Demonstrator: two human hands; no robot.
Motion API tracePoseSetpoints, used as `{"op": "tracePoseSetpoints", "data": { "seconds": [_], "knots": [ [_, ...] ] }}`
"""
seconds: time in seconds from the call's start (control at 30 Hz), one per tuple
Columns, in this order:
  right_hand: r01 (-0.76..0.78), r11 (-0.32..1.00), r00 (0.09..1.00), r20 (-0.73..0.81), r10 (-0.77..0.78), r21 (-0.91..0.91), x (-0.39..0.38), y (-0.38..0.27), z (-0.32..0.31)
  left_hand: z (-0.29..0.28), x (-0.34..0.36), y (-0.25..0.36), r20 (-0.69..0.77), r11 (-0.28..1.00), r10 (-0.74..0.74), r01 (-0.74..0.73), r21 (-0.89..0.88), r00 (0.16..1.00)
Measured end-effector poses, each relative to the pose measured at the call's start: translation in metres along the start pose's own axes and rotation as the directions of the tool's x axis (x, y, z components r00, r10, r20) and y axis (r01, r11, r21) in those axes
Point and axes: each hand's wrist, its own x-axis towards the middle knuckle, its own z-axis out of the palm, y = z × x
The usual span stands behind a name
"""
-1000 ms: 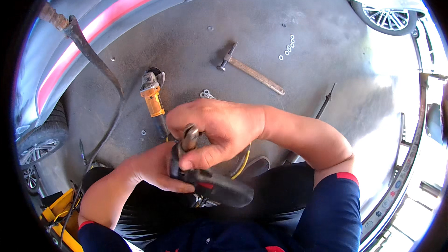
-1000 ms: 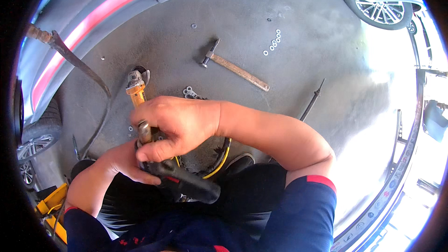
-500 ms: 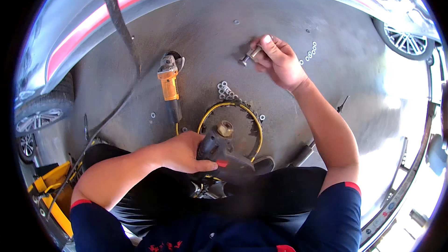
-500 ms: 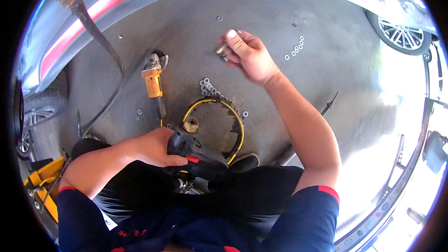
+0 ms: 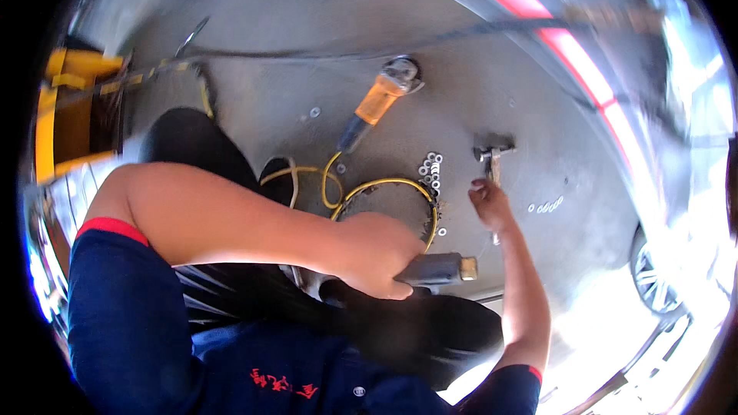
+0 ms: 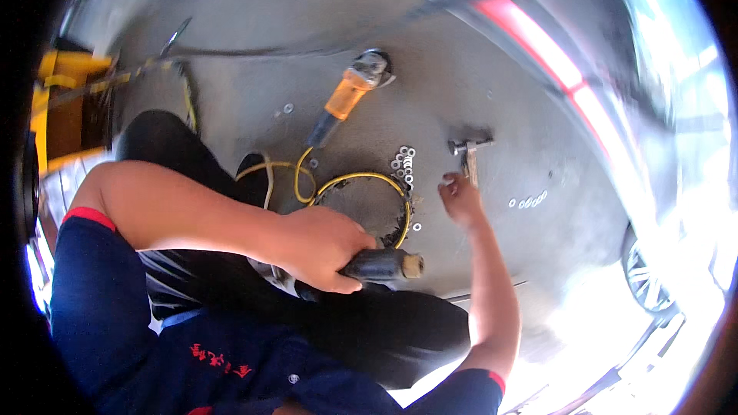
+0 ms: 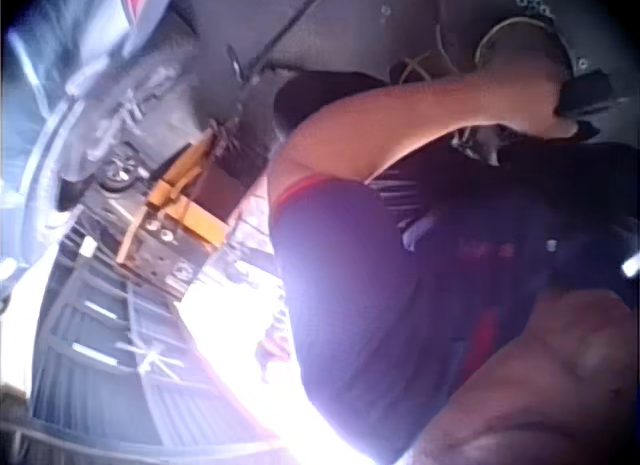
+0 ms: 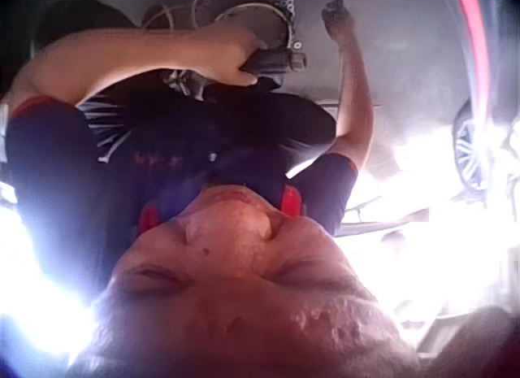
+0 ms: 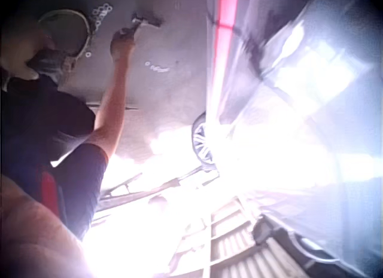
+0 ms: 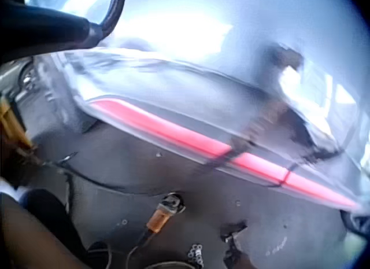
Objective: The person repairs a car body by hammering the metal surface, using an angle grinder to smooth it, and then using a slide hammer to pull a dent.
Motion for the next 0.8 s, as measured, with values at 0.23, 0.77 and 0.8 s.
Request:
{"op": "tracePoseSetpoints", "data": {
  "seconds": [0.23,0.77,0.8],
  "knots": [
    [-0.169,0.941,0.828,0.560,-0.026,0.295,-0.059,-0.080,0.021,-0.034,-0.084,0.081,-0.233,0.986,0.062,-0.095,-0.133,0.970],
    [-0.440,0.723,0.811,0.582,0.064,0.534,-0.157,-0.336,-0.045,0.032,-0.303,0.132,-0.502,0.112,-0.745,-0.659,-0.744,0.440],
    [-0.293,0.833,0.799,0.599,-0.056,0.469,-0.159,-0.327,-0.047,0.048,-0.306,0.151,-0.498,0.102,-0.784,-0.713,-0.693,0.372]
  ]
}}
